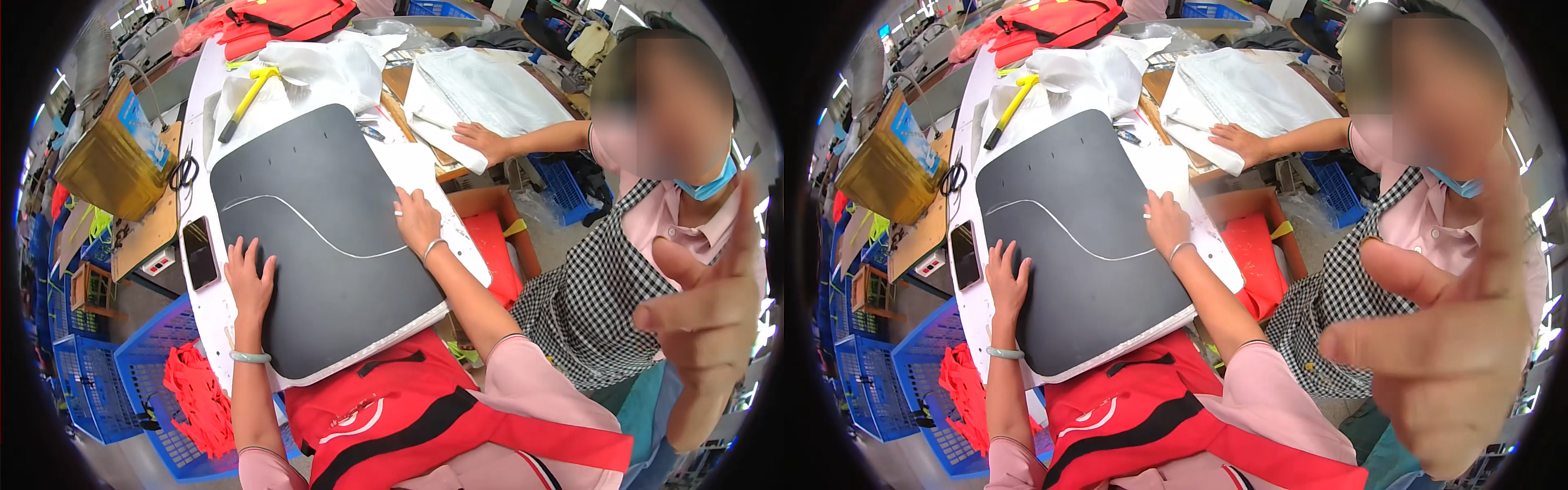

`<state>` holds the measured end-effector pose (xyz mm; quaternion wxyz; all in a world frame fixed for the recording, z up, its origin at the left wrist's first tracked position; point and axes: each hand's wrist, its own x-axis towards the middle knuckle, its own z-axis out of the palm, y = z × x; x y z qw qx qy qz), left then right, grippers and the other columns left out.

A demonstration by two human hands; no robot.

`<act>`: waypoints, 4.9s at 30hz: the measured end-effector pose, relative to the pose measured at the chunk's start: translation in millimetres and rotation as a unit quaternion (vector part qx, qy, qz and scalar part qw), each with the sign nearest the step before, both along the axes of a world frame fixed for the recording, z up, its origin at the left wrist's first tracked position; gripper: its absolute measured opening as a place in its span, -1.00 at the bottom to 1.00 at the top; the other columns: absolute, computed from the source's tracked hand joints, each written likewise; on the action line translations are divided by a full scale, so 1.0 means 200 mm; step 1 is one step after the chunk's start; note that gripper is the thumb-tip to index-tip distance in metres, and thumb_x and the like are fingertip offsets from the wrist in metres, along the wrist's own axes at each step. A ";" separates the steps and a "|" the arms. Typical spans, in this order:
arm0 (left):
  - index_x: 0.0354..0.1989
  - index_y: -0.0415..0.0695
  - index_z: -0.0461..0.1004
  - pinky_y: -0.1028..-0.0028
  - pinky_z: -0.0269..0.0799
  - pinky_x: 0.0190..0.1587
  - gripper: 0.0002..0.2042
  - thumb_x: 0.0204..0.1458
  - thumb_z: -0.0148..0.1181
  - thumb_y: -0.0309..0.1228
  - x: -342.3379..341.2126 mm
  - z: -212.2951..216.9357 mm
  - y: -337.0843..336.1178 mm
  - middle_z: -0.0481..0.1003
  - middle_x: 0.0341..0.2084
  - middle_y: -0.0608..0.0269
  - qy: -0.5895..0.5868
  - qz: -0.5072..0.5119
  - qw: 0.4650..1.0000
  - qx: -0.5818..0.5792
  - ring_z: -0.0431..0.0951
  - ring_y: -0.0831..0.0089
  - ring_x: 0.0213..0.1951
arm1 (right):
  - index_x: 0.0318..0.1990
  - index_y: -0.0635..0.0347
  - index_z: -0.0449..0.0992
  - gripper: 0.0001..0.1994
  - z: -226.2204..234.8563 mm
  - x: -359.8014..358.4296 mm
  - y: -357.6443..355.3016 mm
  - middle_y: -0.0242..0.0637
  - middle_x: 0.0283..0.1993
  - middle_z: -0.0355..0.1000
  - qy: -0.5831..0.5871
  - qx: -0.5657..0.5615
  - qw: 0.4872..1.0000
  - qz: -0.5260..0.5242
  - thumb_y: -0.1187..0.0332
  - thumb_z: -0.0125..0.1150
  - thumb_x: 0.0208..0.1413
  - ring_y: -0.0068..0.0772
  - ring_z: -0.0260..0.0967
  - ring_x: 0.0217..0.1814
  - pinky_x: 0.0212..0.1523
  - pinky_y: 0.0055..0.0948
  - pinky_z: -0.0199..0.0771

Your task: The worker is using a white marker to trace a template onto a piece of grey synthetic material, occasionally using a yellow mallet to adjust the layers.

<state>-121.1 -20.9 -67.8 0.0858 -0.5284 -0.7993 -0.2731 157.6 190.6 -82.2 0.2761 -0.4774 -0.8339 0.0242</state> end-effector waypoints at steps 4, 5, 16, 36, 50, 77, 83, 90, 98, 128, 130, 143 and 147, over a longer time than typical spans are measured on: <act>0.14 -0.08 0.36 -0.01 -0.07 0.26 -0.52 0.08 0.13 -0.12 -0.01 -0.05 0.04 0.18 0.24 0.00 -0.001 0.052 0.997 -0.057 0.07 -0.02 0.30 | 0.02 0.08 0.37 -0.69 0.00 0.00 0.00 -0.14 -0.27 0.28 0.007 -0.006 1.000 -0.001 0.26 0.10 0.14 -0.08 0.38 -0.34 -0.36 -0.15 0.43; 0.14 -0.08 0.36 -0.01 -0.07 0.26 -0.52 0.08 0.13 -0.12 -0.01 -0.05 0.04 0.18 0.24 0.00 -0.001 0.052 0.997 -0.057 0.07 -0.02 0.30 | 0.03 0.07 0.39 -0.70 0.00 0.00 0.00 -0.15 -0.29 0.27 0.011 -0.011 1.000 -0.005 0.27 0.10 0.14 -0.09 0.37 -0.33 -0.35 -0.17 0.41; 0.16 -0.08 0.35 -0.04 -0.12 0.30 -0.42 0.01 0.18 -0.02 0.01 -0.02 0.06 0.16 0.26 0.02 0.007 0.069 0.996 -0.050 0.02 -0.03 0.32 | 0.02 0.07 0.36 -0.70 0.02 -0.01 0.00 -0.14 -0.29 0.27 0.012 -0.013 1.000 0.003 0.27 0.08 0.14 -0.08 0.37 -0.33 -0.38 -0.14 0.41; 0.17 -0.02 0.37 -0.01 -0.09 0.30 -0.42 0.00 0.17 0.01 0.04 0.03 0.13 0.16 0.28 0.11 0.002 0.064 0.993 -0.094 0.02 0.02 0.33 | 0.29 0.46 0.10 -0.46 1.24 0.15 -0.59 -0.43 -0.74 0.22 0.563 -0.315 0.376 0.665 0.35 -0.09 0.19 -0.62 0.13 -0.76 -0.66 -0.61 0.13; 0.17 -0.01 0.37 0.02 -0.09 0.30 -0.43 0.01 0.16 0.00 0.02 0.00 0.12 0.17 0.28 0.10 0.010 0.067 0.994 -0.087 0.03 0.03 0.33 | 0.01 0.33 0.39 -0.40 0.18 0.19 -0.05 -0.21 -0.35 0.44 0.672 -0.493 0.539 0.123 -0.08 -0.40 0.33 -0.27 0.42 -0.25 -0.14 -0.27 0.45; 0.20 0.01 0.33 -0.03 -0.19 0.32 -0.37 0.00 0.13 0.10 0.02 -0.03 0.11 0.15 0.29 0.10 0.038 0.073 0.990 -0.115 0.00 0.01 0.34 | -0.02 0.20 0.46 -0.77 0.01 0.10 -0.10 -0.40 -0.29 0.44 0.527 -0.292 0.797 0.049 0.48 -0.01 0.20 -0.71 0.26 -0.32 -0.30 -0.69 0.30; 0.22 0.02 0.31 -0.04 -0.19 0.32 -0.33 -0.03 0.14 0.14 0.01 -0.03 0.12 0.13 0.30 0.11 0.026 0.077 0.989 -0.123 -0.02 0.01 0.35 | 0.01 0.27 0.40 -0.77 0.01 0.09 -0.10 -0.36 -0.29 0.44 0.494 -0.289 0.818 0.057 0.44 -0.06 0.26 -0.71 0.22 -0.41 -0.31 -0.70 0.33; 0.22 0.03 0.31 -0.03 -0.16 0.32 -0.33 -0.03 0.14 0.14 0.01 -0.02 0.12 0.13 0.30 0.12 0.024 0.081 0.988 -0.128 -0.01 0.02 0.35 | 0.02 0.35 0.38 -0.73 0.00 0.13 -0.04 -0.29 -0.24 0.48 0.545 -0.280 0.789 0.049 0.37 -0.10 0.30 -0.67 0.31 -0.34 -0.22 -0.65 0.38; 0.20 0.04 0.33 -0.03 -0.07 0.29 -0.35 -0.03 0.15 0.13 -0.01 -0.04 0.14 0.19 0.27 0.11 0.051 0.072 0.990 -0.107 0.04 0.00 0.32 | -0.09 0.11 0.46 -0.82 0.03 0.19 0.00 -0.26 -0.28 0.54 0.321 -0.126 0.938 0.040 0.42 0.02 0.16 -0.26 0.43 -0.38 -0.27 -0.36 0.40; 0.22 0.04 0.31 -0.01 -0.09 0.30 -0.35 0.00 0.12 0.14 -0.04 -0.07 0.17 0.16 0.28 0.10 0.047 0.062 0.988 -0.130 0.03 -0.02 0.33 | 0.04 0.22 0.37 -0.60 0.23 0.02 -0.22 -0.06 -0.02 0.39 0.125 -0.002 0.992 0.026 0.53 0.15 -0.02 -0.07 0.31 0.06 0.10 -0.19 0.23; 0.22 0.04 0.31 -0.01 -0.08 0.30 -0.35 0.00 0.11 0.14 -0.05 -0.07 0.17 0.16 0.28 0.09 0.053 0.057 0.989 -0.129 0.04 -0.04 0.33 | 0.06 0.22 0.36 -0.60 0.26 -0.01 -0.25 -0.05 0.04 0.37 0.148 0.019 0.987 0.055 0.54 0.14 0.00 -0.03 0.26 0.16 0.17 -0.19 0.19; 0.21 0.02 0.31 -0.01 -0.05 0.28 -0.36 0.02 0.12 0.12 -0.05 -0.10 0.17 0.17 0.28 0.07 0.060 0.052 0.988 -0.129 0.04 -0.05 0.32 | 0.03 0.21 0.42 -0.67 0.44 -0.12 -0.48 -0.11 0.08 0.34 0.118 0.040 0.984 0.130 0.46 0.05 0.06 0.20 0.14 0.23 0.28 0.10 0.00; 0.21 0.01 0.31 -0.02 -0.04 0.28 -0.36 0.01 0.12 0.12 -0.05 -0.11 0.17 0.17 0.28 0.06 0.056 0.049 0.989 -0.126 0.05 -0.06 0.32 | 0.07 0.15 0.40 -0.63 0.45 -0.11 -0.44 -0.16 0.07 0.36 0.110 0.048 0.986 0.116 0.43 0.10 0.06 0.15 0.14 0.23 0.27 0.12 0.00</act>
